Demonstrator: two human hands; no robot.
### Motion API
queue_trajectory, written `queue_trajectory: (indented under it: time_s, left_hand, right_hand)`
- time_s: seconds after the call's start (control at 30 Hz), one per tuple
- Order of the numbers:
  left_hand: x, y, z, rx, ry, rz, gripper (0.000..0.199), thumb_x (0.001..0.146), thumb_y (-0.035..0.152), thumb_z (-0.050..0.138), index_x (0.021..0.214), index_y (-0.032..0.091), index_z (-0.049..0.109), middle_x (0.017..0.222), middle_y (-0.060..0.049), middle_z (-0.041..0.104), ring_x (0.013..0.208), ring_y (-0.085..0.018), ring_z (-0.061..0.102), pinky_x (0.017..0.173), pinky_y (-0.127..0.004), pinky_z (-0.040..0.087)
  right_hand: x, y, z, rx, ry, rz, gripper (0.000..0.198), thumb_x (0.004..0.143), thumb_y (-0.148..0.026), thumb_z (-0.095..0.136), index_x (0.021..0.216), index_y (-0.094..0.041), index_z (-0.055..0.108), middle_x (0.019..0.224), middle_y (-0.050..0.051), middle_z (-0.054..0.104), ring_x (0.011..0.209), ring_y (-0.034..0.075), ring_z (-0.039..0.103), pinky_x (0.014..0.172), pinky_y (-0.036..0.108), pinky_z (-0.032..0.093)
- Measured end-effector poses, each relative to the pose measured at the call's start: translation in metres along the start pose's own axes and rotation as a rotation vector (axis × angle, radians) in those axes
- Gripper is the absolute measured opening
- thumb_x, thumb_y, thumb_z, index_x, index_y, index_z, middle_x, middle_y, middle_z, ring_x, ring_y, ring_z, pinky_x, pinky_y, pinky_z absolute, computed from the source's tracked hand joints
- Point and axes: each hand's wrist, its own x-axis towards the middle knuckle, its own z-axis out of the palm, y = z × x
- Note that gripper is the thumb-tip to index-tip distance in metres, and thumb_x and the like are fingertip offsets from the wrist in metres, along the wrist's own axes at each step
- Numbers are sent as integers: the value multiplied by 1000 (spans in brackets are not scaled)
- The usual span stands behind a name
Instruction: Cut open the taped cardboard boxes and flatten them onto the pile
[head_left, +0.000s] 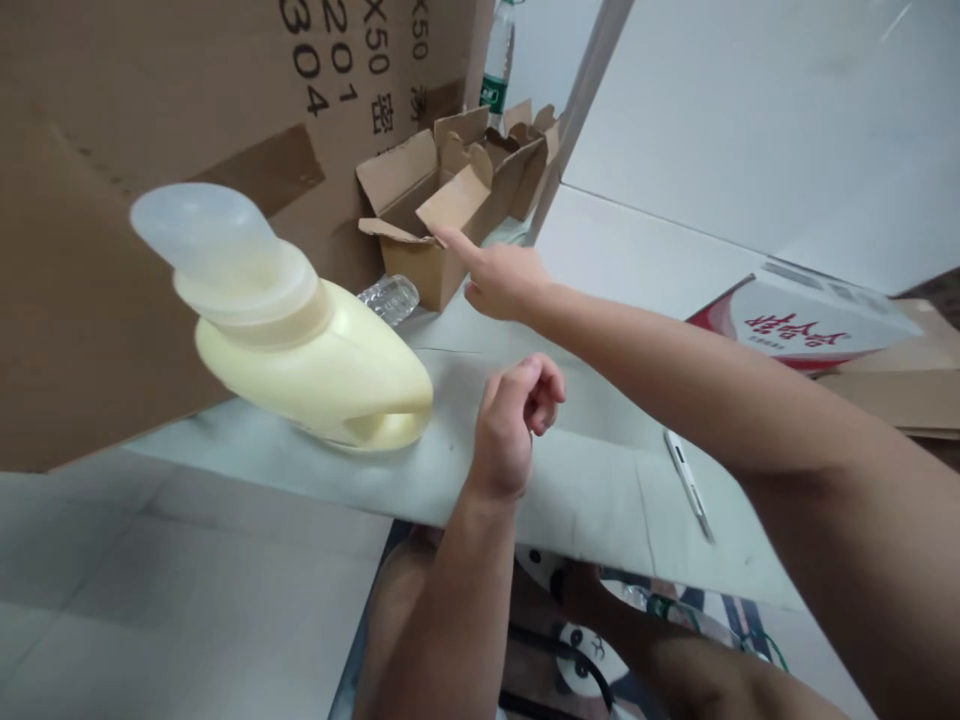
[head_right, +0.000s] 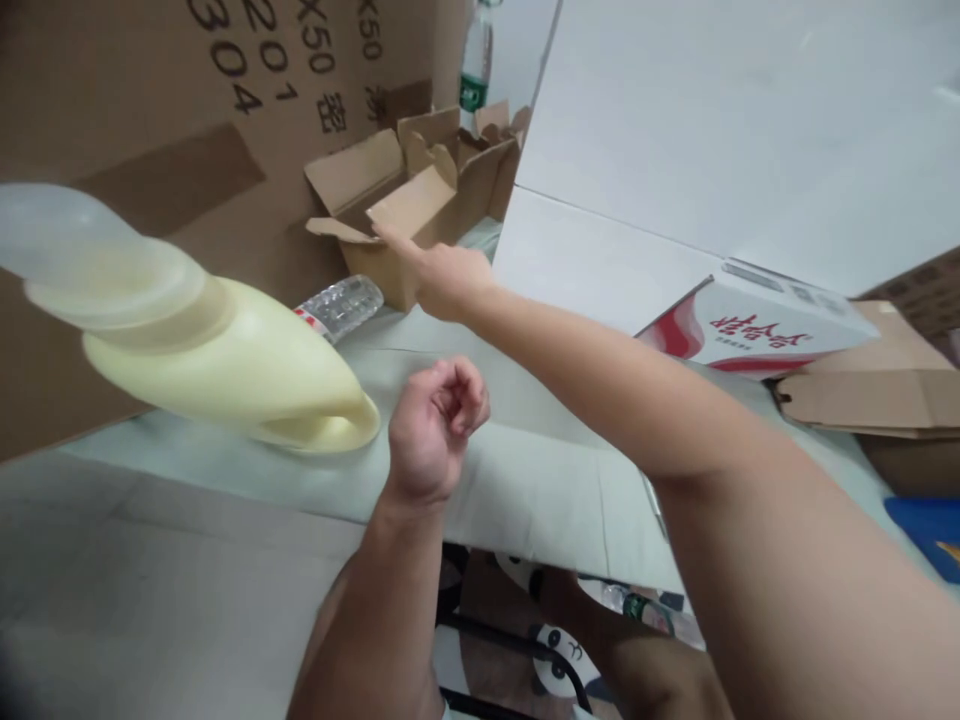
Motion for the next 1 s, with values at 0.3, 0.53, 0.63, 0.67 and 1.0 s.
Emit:
queue_trajectory:
  time_s: [0.3, 0.53, 0.63, 0.67, 1.0]
  left_hand:
    - [-7, 9, 7, -30, 64, 122, 44, 87, 53, 60, 58, 19, 56, 46, 3, 30, 45, -9, 28, 50, -31, 17]
    - [-24, 22, 27, 104, 205, 430, 36, 87, 38, 62, 57, 19, 57, 50, 1, 37, 47, -11, 33, 50, -29, 28]
    - [-18, 13, 24, 223, 365, 602, 29, 88, 31, 56, 61, 20, 57, 58, 0, 41, 55, -14, 41, 58, -30, 37]
    - [-14, 6, 21, 261, 434, 671, 25, 88, 28, 54, 64, 21, 58, 63, 0, 44, 61, -14, 45, 63, -29, 41]
    - [32, -62, 7, 285, 138, 319, 36, 88, 55, 59, 107, 25, 68, 112, -4, 69, 117, -23, 63, 108, -34, 46]
  right_hand:
    - [21, 10, -4, -163, 123, -56, 33, 104, -36, 40, 97, -20, 69, 86, 8, 67, 100, 32, 71, 90, 53, 52]
    - [-119, 55, -55, -215, 117, 102, 28, 98, -33, 46, 101, -22, 71, 90, 12, 75, 78, 29, 69, 67, 38, 46]
    - [-214, 67, -59, -95, 231, 137, 30, 96, -34, 47, 106, -27, 74, 94, 8, 76, 76, 26, 70, 61, 36, 45]
    - [-247, 68, -56, -21, 319, 158, 30, 95, -30, 48, 109, -29, 74, 92, 6, 76, 74, 24, 69, 61, 36, 47]
    - [-376, 63, 28, 630, 633, 193, 55, 99, -46, 52, 154, -44, 47, 156, 6, 46, 143, 33, 49, 111, 57, 52]
